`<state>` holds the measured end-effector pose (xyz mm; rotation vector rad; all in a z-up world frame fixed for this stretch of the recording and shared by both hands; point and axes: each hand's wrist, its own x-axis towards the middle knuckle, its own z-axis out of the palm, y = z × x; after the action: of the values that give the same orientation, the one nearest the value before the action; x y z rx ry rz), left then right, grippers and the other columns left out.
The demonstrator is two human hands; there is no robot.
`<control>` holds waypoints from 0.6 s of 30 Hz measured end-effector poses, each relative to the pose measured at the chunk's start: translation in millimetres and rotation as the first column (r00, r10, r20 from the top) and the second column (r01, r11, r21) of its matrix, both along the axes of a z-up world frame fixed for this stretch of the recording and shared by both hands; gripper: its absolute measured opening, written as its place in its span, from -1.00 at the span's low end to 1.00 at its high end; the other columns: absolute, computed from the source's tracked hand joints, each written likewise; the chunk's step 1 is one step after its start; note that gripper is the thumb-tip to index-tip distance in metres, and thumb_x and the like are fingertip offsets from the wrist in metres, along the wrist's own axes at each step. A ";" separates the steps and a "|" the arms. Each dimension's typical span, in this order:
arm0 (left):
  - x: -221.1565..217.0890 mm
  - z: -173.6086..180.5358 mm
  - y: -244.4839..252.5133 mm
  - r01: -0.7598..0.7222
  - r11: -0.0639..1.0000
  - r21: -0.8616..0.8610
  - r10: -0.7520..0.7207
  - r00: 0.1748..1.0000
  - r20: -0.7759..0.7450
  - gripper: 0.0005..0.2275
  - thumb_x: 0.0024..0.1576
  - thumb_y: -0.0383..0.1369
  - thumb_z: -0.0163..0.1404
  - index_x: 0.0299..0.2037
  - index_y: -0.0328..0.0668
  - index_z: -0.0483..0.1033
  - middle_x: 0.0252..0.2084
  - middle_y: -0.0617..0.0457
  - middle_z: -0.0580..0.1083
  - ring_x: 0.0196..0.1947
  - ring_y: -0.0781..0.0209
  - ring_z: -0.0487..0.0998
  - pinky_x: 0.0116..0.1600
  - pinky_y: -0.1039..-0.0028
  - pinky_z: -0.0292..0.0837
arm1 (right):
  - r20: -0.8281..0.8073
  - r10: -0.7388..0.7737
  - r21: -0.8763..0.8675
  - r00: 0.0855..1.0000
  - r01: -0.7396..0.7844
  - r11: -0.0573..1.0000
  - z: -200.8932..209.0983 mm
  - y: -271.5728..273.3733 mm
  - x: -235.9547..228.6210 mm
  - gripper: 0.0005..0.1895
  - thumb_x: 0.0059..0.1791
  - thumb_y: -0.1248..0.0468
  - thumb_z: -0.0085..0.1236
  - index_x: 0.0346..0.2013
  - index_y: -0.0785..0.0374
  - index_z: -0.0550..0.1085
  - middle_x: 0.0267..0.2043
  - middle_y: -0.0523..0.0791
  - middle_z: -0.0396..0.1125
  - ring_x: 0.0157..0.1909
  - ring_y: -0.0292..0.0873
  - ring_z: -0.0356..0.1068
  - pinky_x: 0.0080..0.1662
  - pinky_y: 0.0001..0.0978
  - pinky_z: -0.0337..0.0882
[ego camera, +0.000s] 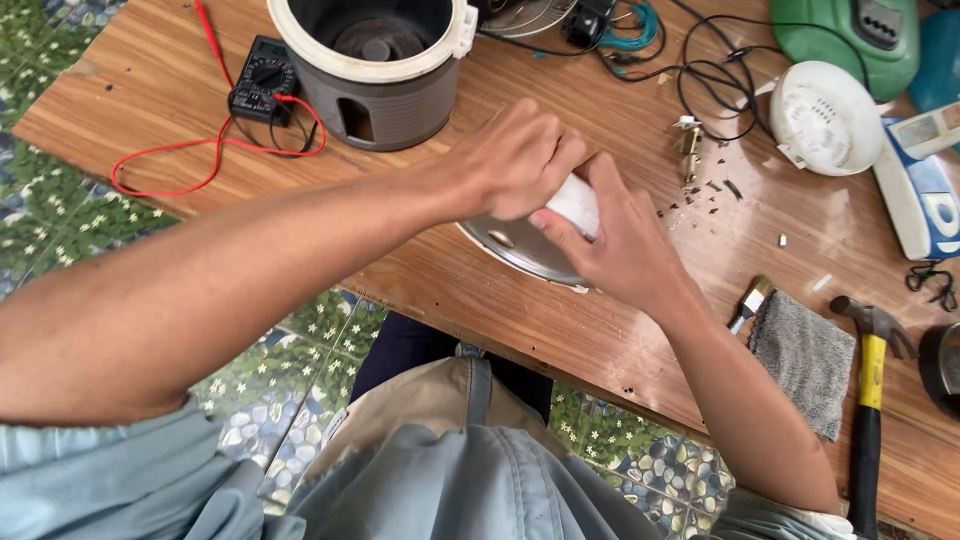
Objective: The person disassembles a white circular appliance lid by unscrewing fasteners with a screwdriver, then uses a hammer to tap the lid and separate its components. The person handles the lid and internal parts on a wooden workbench.
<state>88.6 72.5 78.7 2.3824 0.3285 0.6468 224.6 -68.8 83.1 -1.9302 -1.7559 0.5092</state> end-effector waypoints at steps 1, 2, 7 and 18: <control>0.3 0.3 -0.6 -0.015 1.000 -0.007 0.015 1.000 -0.013 -0.52 0.25 -0.30 -0.30 -0.76 -0.32 0.33 -0.80 -0.26 0.26 -0.75 -0.01 0.34 -0.54 0.25 0.29 | -0.004 0.001 0.017 1.000 -0.001 1.000 0.7 0.3 -0.6 -0.45 -0.04 -0.04 0.26 -0.04 0.30 0.31 -0.22 0.22 0.40 -0.15 0.36 0.45 -0.20 0.03 0.35; 1.7 1.8 0.6 -0.029 1.000 -0.007 0.029 0.999 -0.023 -0.52 0.24 -0.30 -0.29 -0.76 -0.32 0.35 -0.80 -0.28 0.28 -0.75 -0.01 0.34 -0.54 0.25 0.28 | -0.005 0.001 0.040 1.000 -0.001 0.999 2.1 2.1 -0.2 -0.46 -0.04 -0.05 0.27 -0.04 0.29 0.32 -0.23 0.19 0.41 -0.16 0.31 0.46 -0.20 -0.02 0.36; 6.4 -14.2 13.5 -0.069 0.997 0.022 0.071 0.993 -0.093 -0.46 0.26 -0.20 -0.29 -0.75 -0.39 0.35 -0.76 -0.39 0.27 -0.71 -0.29 0.38 -0.50 0.06 0.30 | -0.047 -0.005 0.095 0.999 0.010 0.995 -19.4 9.1 5.2 -0.48 -0.04 -0.03 0.28 -0.05 0.30 0.36 -0.34 0.20 0.40 -0.27 0.33 0.47 -0.27 -0.06 0.38; 0.5 -10.1 4.2 0.011 0.993 0.115 -0.013 1.000 0.017 -0.45 0.30 -0.19 -0.30 -0.77 -0.31 0.27 -0.79 -0.33 0.23 -0.77 -0.30 0.33 -0.56 0.16 0.28 | 0.073 -0.038 0.178 0.997 0.025 0.984 -22.4 4.6 -3.4 -0.46 -0.01 -0.08 0.25 -0.10 0.32 0.32 -0.41 0.27 0.37 -0.34 0.38 0.47 -0.33 0.00 0.41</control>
<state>89.1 76.7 68.6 2.4846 0.2760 0.6981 221.2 -64.2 60.7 -1.8713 -1.7509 0.2616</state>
